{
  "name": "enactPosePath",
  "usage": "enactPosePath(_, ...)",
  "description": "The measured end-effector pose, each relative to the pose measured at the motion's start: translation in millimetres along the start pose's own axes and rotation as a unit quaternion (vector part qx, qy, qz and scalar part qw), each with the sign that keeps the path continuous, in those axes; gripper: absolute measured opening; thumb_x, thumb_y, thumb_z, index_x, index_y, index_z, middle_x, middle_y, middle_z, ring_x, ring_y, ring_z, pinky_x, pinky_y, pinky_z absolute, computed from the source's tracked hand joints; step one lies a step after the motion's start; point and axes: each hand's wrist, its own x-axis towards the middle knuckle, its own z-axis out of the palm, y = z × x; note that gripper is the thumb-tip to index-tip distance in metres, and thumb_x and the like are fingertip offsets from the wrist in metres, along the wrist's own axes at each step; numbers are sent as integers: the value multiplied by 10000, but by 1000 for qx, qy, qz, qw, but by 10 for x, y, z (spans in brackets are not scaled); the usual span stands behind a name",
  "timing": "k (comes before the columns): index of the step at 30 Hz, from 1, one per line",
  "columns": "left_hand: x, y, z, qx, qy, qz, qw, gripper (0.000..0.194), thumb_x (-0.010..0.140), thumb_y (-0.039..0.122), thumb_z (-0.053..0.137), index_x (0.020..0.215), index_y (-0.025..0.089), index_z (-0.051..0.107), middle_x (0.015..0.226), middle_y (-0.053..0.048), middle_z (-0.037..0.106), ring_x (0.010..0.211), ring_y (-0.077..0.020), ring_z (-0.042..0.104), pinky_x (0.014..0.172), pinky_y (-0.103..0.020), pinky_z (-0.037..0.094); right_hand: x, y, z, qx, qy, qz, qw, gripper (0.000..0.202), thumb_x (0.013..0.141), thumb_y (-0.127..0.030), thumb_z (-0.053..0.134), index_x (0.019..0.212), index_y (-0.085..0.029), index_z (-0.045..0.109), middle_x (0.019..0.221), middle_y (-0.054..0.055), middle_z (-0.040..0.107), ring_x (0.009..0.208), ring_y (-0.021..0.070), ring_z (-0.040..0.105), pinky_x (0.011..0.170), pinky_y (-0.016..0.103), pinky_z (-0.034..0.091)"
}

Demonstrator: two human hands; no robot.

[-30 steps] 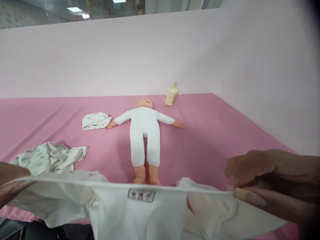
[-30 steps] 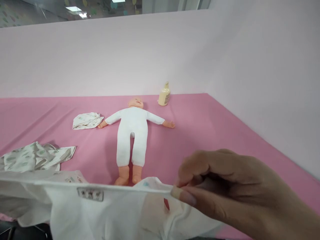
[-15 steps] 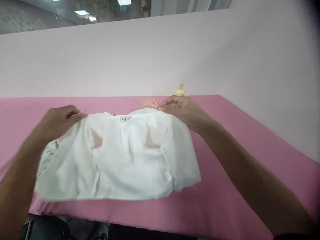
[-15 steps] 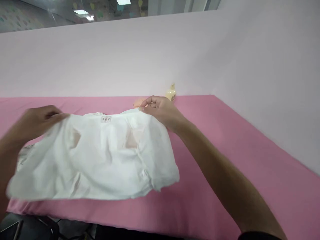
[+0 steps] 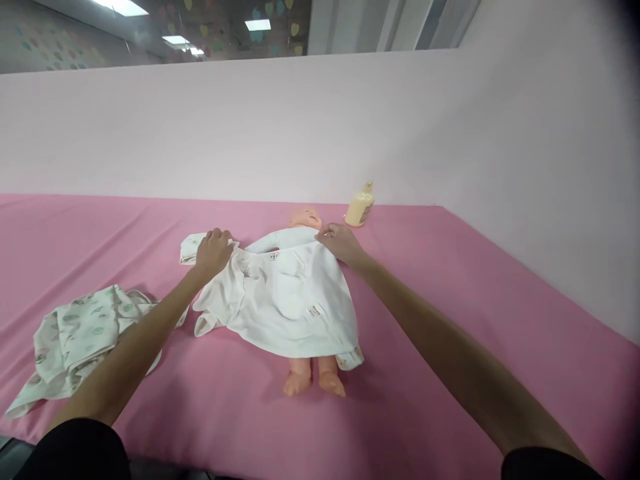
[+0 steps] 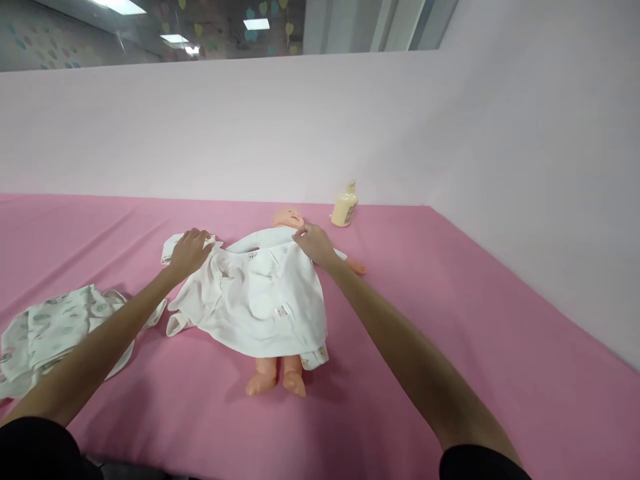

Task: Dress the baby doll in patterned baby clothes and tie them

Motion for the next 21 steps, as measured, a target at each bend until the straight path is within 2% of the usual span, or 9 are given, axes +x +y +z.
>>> enactPosePath(2,-23,261,-68,-65,5,36,997,283,947,328,399,1046,194,628,1133,-132,635,1100,-283,562,935,-387,433,-70,31,-49,9,-6,24,1000,120,774,-314,675,777,-208,618,697,6,608,576,129,481,541,254,358)
enactPosePath(4,-7,524,-128,-148,-43,71,985,284,950,370,410,983,198,634,1089,-104,658,1030,-253,588,891,-361,452,-135,50,-83,36,-23,46,998,178,769,-355,706,777,-207,607,690,6,605,558,121,477,517,248,357)
enactPosePath(7,43,822,-175,-258,-108,69,958,318,947,436,421,941,197,630,1016,-72,688,954,-226,614,833,-333,465,-218,63,-133,74,-35,80,993,254,765,-414,738,813,-202,608,726,15,617,568,115,495,503,237,371)
enactPosePath(10,46,970,-179,-304,-115,64,943,333,950,457,420,967,195,626,1034,-70,683,969,-219,615,840,-326,471,-288,114,-225,89,-52,107,989,326,762,-471,753,877,-196,621,794,38,660,630,130,554,536,235,425)
enactPosePath(12,15,1027,-173,-302,-102,74,945,334,948,457,430,1006,192,624,1104,-84,659,1018,-223,604,879,-335,469,-320,186,-308,125,-90,116,981,352,751,-480,769,893,-190,629,852,57,690,687,145,599,584,244,478)
enactPosePath(14,-19,1096,-174,-297,-98,88,946,350,948,464,436,1066,187,617,1176,-98,632,1078,-230,589,923,-346,462,-337,256,-386,177,-133,130,966,337,735,-447,791,871,-182,634,875,63,699,712,149,617,612,250,510)
enactPosePath(16,-34,1197,-190,-298,-102,104,944,383,950,478,435,1131,186,603,1237,-105,612,1145,-237,566,974,-354,449,-349,273,-442,220,-147,155,952,295,722,-389,808,810,-177,622,800,42,675,656,130,588,567,235,495)
enactPosePath(19,-3,1396,-253,-315,-131,124,932,477,927,527,470,1259,195,559,1367,-102,560,1270,-260,499,1054,-364,400,-393,120,-475,272,-126,175,938,244,724,-303,800,734,-173,594,670,3,602,573,105,519,488,208,431)
enactPosePath(21,44,1520,-309,-344,-172,142,912,546,899,547,511,1331,214,522,1439,-88,514,1315,-272,468,1076,-363,379,-447,-66,-478,323,-138,156,923,196,758,-269,763,728,-167,599,662,8,599,584,110,530,510,209,447)
